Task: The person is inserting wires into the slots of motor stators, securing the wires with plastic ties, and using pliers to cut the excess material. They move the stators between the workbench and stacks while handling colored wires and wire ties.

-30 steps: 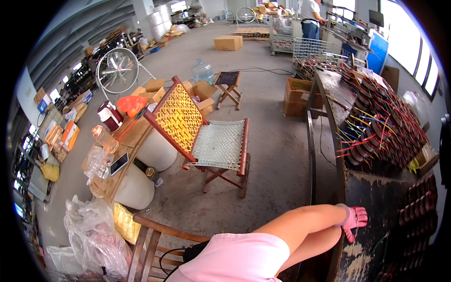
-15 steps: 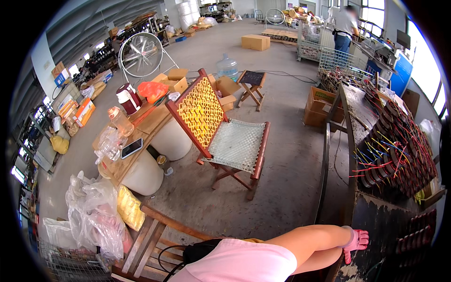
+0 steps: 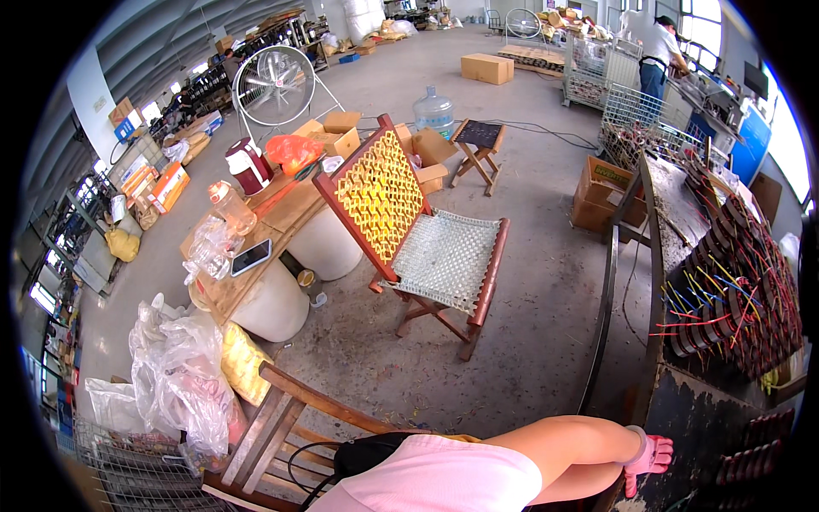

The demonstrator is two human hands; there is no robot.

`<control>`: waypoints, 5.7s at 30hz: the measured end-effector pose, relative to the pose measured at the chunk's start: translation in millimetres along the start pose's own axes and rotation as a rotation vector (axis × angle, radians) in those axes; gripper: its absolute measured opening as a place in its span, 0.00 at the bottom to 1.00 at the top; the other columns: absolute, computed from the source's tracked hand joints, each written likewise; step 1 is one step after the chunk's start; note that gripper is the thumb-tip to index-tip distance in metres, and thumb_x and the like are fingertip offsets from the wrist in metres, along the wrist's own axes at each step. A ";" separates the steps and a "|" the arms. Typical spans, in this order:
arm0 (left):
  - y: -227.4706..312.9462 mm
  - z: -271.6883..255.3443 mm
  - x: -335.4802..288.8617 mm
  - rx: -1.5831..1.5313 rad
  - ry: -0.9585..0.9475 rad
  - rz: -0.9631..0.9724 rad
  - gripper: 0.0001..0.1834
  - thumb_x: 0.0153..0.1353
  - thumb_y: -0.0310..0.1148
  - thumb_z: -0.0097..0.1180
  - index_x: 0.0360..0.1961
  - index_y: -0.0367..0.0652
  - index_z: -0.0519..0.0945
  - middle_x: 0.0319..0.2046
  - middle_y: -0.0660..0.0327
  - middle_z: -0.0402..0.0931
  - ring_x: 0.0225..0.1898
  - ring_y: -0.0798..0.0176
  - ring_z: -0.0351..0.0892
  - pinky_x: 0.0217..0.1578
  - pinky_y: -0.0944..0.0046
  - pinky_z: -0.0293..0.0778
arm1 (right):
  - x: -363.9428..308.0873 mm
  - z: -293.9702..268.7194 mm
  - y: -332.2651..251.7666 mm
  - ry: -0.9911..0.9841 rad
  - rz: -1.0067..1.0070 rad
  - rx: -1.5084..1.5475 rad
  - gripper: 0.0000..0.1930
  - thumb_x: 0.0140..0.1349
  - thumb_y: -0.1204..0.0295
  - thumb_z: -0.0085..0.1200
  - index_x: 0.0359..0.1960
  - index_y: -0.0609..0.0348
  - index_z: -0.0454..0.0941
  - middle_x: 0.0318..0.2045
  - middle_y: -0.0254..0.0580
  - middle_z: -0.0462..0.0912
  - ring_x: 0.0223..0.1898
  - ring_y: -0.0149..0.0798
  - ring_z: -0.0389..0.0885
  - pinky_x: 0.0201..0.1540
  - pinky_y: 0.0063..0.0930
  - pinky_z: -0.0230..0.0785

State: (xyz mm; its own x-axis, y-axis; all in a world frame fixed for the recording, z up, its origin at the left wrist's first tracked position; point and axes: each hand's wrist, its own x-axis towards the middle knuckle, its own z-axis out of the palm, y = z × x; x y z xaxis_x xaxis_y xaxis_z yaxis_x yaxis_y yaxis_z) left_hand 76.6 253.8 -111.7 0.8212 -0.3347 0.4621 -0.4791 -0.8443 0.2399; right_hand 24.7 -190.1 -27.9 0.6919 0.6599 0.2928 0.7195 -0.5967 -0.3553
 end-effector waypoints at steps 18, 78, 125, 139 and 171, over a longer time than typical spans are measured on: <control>-2.3 -6.2 2.4 -0.028 -0.045 -0.023 0.65 0.42 0.80 0.58 0.64 0.29 0.71 0.67 0.41 0.65 0.72 0.37 0.56 0.75 0.37 0.42 | -6.9 7.6 -3.8 0.025 -0.012 -0.018 0.21 0.71 0.59 0.55 0.57 0.63 0.78 0.58 0.61 0.78 0.61 0.63 0.74 0.66 0.54 0.66; 263.3 -30.5 81.6 -0.318 -0.370 0.385 0.24 0.56 0.26 0.64 0.55 0.43 0.74 0.43 0.55 0.75 0.46 0.47 0.77 0.51 0.51 0.72 | -252.7 -134.7 -39.0 0.349 1.559 -0.190 0.12 0.65 0.58 0.60 0.35 0.53 0.82 0.34 0.43 0.87 0.38 0.46 0.86 0.41 0.39 0.76; 252.6 -32.0 76.3 -0.434 -0.318 0.122 0.06 0.70 0.33 0.56 0.45 0.45 0.77 0.40 0.57 0.81 0.38 0.48 0.84 0.35 0.55 0.79 | -59.6 3.1 -108.1 0.219 0.579 -0.051 0.07 0.63 0.67 0.63 0.39 0.53 0.82 0.27 0.37 0.83 0.31 0.39 0.85 0.37 0.36 0.75; 261.2 -10.3 74.4 -0.826 -0.276 -0.118 0.08 0.72 0.33 0.56 0.48 0.43 0.77 0.40 0.53 0.80 0.39 0.46 0.83 0.39 0.56 0.78 | 1.0 -26.3 -27.0 0.080 0.883 0.617 0.14 0.65 0.64 0.59 0.40 0.65 0.84 0.27 0.41 0.84 0.27 0.29 0.79 0.34 0.30 0.73; 269.0 -15.2 76.8 -0.640 -0.241 0.096 0.09 0.69 0.27 0.56 0.49 0.43 0.77 0.44 0.56 0.77 0.39 0.50 0.84 0.39 0.59 0.79 | -42.3 -18.6 -55.2 0.204 0.229 -0.405 0.07 0.52 0.65 0.63 0.32 0.45 0.81 0.40 0.30 0.76 0.47 0.39 0.76 0.50 0.39 0.70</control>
State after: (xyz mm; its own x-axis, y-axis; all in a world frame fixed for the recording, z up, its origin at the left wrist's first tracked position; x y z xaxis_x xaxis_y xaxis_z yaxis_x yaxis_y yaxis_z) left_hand 6.0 7.3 1.3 0.7762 -0.5423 0.3215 -0.5811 -0.4178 0.6984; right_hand -43.1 -193.6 -4.3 0.8030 0.4131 0.4295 0.4855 -0.8715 -0.0694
